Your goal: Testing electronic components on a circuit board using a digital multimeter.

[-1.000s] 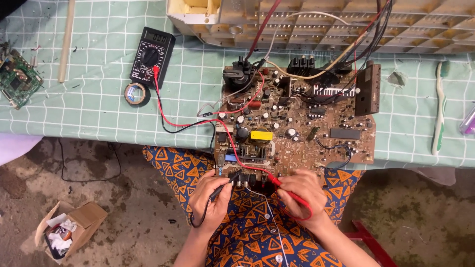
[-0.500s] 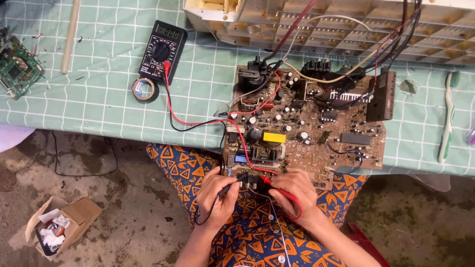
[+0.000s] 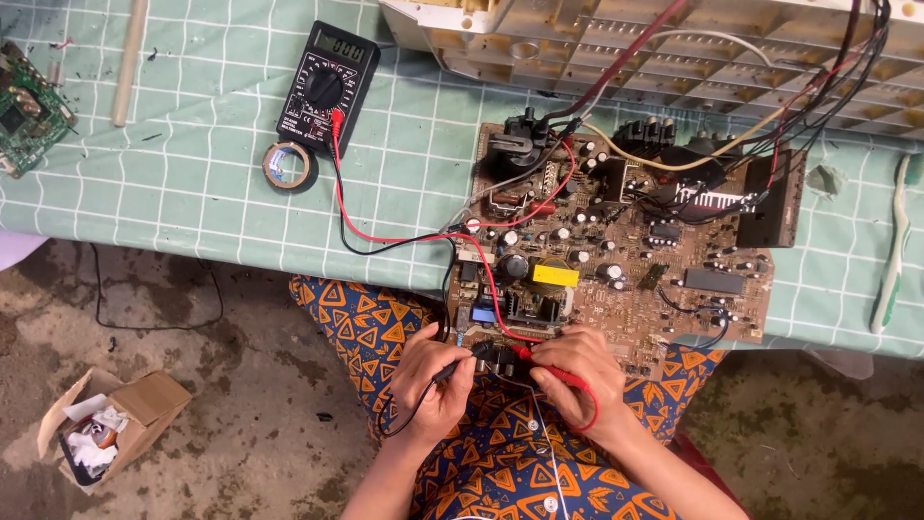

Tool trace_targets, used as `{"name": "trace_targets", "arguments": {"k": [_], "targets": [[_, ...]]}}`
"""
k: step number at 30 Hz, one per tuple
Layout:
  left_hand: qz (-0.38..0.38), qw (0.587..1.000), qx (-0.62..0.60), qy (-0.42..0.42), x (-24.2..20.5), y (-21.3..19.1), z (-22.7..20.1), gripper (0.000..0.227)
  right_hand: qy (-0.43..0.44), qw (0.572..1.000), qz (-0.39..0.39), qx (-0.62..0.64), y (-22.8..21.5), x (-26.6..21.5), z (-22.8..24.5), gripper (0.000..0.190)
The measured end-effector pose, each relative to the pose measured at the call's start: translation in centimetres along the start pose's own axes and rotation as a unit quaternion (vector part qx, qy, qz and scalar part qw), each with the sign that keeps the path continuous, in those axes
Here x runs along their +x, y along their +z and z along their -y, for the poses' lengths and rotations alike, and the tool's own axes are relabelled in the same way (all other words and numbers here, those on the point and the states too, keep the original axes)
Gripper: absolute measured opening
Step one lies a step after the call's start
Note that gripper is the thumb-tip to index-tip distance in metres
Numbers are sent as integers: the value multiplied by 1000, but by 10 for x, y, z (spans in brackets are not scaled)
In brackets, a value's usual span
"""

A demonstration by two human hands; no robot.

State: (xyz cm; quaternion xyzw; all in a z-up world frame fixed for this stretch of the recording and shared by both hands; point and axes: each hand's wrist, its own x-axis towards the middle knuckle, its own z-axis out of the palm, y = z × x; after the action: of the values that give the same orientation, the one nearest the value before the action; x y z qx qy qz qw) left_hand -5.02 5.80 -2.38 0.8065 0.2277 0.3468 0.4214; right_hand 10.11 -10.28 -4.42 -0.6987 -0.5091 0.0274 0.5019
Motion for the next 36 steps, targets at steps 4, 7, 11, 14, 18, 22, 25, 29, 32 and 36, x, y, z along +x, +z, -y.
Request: {"name": "trace_targets", "arguments": {"k": [4,7,11,14,18,22,25,29,32,36], "targets": [[3,1000,14,18,10,-1,-6,26,-15,1000,4,-13,2,4,0,12],[13,1000,8,18,11,-1,-5,27,-10,1000,7,-10,0,7,3,11],[9,1000,5,22,9,2,-2,26,-8,1000,3,-6,3,2,-1,11],[8,1000,7,25,10,3,-1,24,-13,1000,0,-8,5,1,-3,11],[9,999,25,37,14,4,-1,25,-20,1000,-1,-5,4,7,-1,12],[23,998,40,45,20,2,-6,27,-19,1000,0,-5,3,7,0,12],[32,996,55,59,20,4,-7,26,-17,1000,8,-4,2,10,2,12],[19,995,61,74,20,5,-9,25,-20,1000,5,-3,1,13,3,13],[18,995,63,75,19,5,-9,24,-21,1000,4,-1,0,16,5,13],[22,996,58,66,16,5,-7,23,-22,1000,2,-5,3,8,0,13]]}}
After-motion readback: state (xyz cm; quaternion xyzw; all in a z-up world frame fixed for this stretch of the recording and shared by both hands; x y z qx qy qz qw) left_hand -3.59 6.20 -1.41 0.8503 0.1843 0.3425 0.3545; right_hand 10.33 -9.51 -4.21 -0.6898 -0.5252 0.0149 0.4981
